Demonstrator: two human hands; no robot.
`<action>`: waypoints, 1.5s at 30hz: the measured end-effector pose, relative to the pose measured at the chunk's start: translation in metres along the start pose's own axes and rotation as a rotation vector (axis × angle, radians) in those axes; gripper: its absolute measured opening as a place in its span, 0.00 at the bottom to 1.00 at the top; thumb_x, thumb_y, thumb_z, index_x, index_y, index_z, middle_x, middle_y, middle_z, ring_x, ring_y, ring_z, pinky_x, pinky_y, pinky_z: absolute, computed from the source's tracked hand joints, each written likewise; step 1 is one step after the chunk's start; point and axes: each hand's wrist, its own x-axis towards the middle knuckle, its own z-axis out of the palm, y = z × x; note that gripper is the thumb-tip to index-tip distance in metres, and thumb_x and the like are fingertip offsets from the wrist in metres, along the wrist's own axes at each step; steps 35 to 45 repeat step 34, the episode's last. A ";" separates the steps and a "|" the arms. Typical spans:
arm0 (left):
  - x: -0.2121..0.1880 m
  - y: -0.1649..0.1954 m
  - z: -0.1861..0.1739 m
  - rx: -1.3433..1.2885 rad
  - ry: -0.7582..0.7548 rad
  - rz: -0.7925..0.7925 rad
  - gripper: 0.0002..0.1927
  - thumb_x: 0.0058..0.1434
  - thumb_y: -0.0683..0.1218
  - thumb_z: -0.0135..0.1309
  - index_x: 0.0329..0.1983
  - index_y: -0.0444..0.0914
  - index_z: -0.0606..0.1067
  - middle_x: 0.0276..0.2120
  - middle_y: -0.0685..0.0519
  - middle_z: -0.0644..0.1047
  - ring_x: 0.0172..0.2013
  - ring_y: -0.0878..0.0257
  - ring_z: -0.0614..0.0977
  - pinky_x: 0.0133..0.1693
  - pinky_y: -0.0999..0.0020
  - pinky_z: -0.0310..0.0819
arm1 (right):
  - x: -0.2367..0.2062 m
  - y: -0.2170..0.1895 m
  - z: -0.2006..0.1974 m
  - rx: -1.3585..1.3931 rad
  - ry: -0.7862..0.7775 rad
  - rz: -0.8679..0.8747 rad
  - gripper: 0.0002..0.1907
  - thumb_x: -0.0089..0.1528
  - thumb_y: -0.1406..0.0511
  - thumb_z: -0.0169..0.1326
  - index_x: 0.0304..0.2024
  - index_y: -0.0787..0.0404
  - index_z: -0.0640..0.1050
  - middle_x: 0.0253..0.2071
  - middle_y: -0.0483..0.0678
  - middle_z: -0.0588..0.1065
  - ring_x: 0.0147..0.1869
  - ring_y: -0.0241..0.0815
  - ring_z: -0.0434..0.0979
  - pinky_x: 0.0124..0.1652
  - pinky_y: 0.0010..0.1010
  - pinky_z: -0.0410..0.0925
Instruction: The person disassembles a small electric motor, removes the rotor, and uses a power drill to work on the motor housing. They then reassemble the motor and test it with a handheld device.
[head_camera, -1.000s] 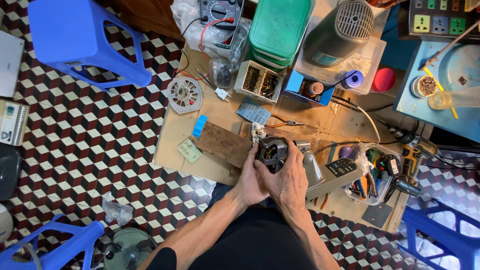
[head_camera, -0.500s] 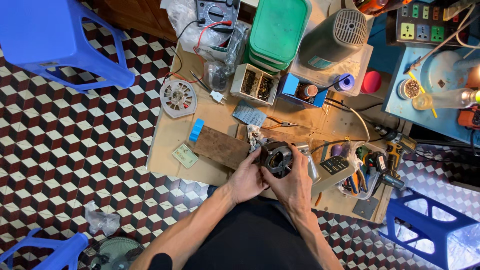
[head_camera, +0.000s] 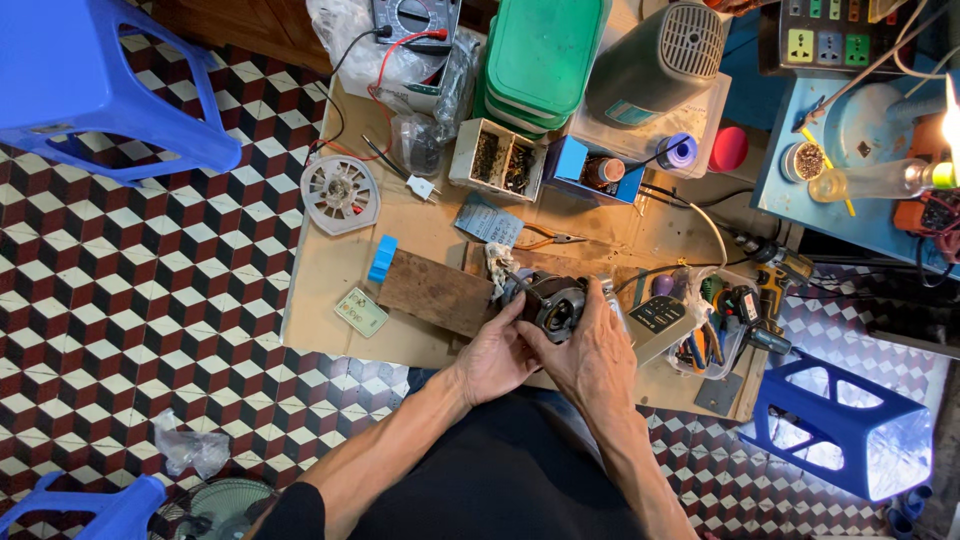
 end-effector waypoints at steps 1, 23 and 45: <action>0.001 -0.002 0.000 -0.006 0.029 -0.003 0.23 0.67 0.63 0.61 0.50 0.42 0.78 0.42 0.59 0.77 0.46 0.65 0.77 0.51 0.68 0.73 | 0.001 0.000 -0.002 0.035 0.009 -0.031 0.56 0.50 0.46 0.68 0.66 0.73 0.60 0.54 0.65 0.74 0.57 0.61 0.76 0.52 0.46 0.70; 0.002 0.008 0.040 0.266 0.286 -0.010 0.28 0.56 0.63 0.59 0.55 0.45 0.75 0.45 0.59 0.79 0.45 0.67 0.78 0.47 0.69 0.73 | -0.014 0.007 0.024 0.244 0.117 0.057 0.45 0.47 0.58 0.70 0.61 0.71 0.66 0.51 0.63 0.69 0.56 0.60 0.74 0.53 0.45 0.69; 0.014 0.012 0.028 0.508 0.708 0.047 0.29 0.49 0.59 0.68 0.49 0.40 0.79 0.43 0.52 0.79 0.41 0.62 0.80 0.40 0.64 0.75 | -0.023 0.006 0.049 0.347 0.221 -0.025 0.43 0.49 0.61 0.68 0.61 0.73 0.65 0.52 0.65 0.68 0.56 0.62 0.72 0.53 0.46 0.68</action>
